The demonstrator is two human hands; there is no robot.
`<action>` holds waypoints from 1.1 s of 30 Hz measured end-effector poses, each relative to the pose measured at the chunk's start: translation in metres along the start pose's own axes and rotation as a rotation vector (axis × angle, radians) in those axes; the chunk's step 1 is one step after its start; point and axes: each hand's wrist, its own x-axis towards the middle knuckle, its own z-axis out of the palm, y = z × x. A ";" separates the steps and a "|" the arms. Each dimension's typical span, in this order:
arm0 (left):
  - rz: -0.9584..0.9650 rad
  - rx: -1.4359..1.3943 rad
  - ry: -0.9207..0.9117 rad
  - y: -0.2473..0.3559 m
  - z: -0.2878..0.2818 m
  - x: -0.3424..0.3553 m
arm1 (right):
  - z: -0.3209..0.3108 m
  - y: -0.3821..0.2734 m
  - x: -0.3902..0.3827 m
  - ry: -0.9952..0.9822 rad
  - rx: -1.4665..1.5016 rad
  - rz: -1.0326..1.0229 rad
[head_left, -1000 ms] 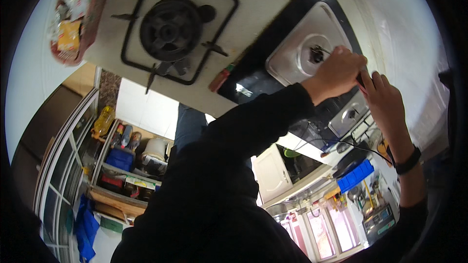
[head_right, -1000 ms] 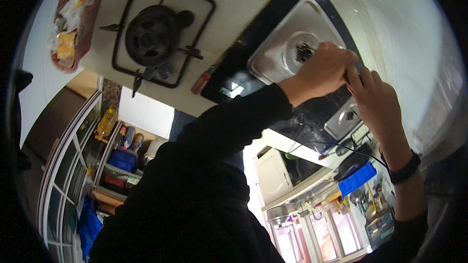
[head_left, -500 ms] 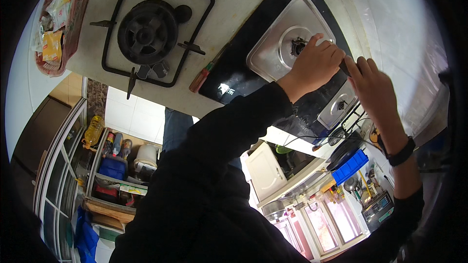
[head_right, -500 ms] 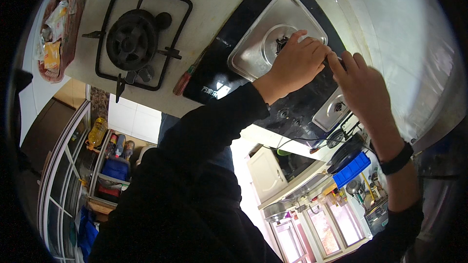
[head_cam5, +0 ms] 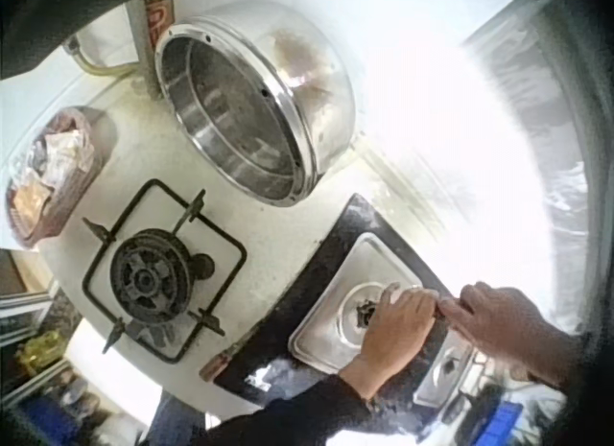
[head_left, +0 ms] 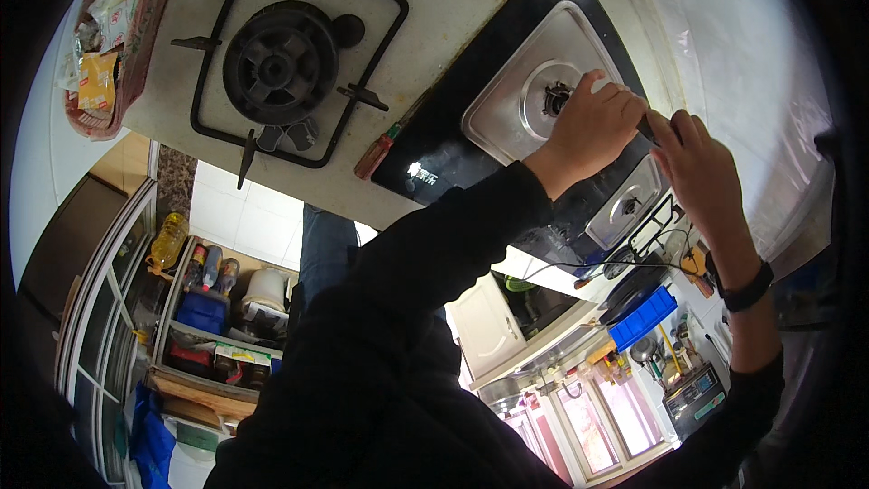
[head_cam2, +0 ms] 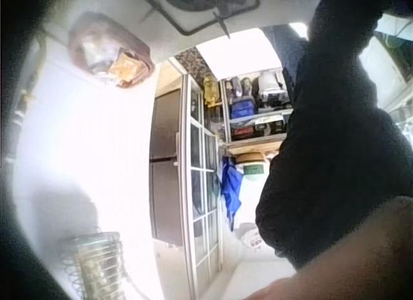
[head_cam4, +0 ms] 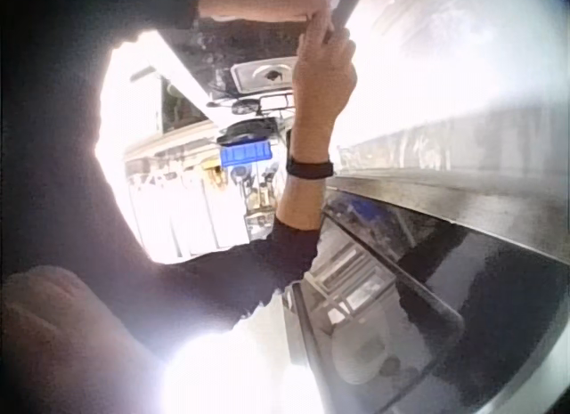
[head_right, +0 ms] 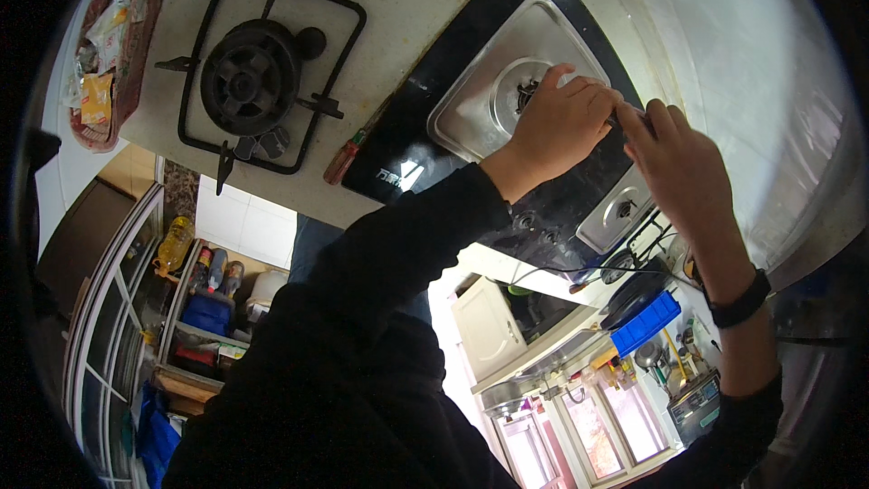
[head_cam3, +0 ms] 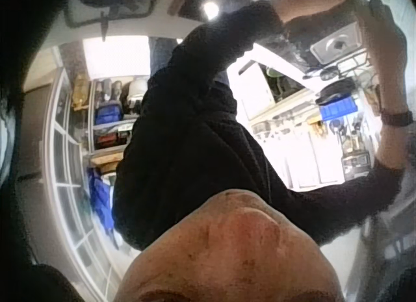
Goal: The person uses a screwdriver to remove and reattach components of a gas stove burner. They remove the burner cap and grate, unscrew the burner head, and then reassemble the parts in reverse order.
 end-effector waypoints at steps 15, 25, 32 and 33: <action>0.011 -0.013 -0.047 -0.001 -0.001 0.003 | 0.023 0.024 -0.002 -0.070 0.157 -0.025; 0.037 0.012 -0.069 -0.007 0.004 0.000 | 0.019 0.013 -0.005 0.013 0.209 0.018; 0.027 -0.004 -0.141 0.007 0.001 0.010 | 0.019 0.012 0.011 -0.410 1.162 0.864; 0.047 -0.007 -0.140 0.008 -0.002 0.010 | 0.015 0.010 0.007 -0.361 0.987 0.721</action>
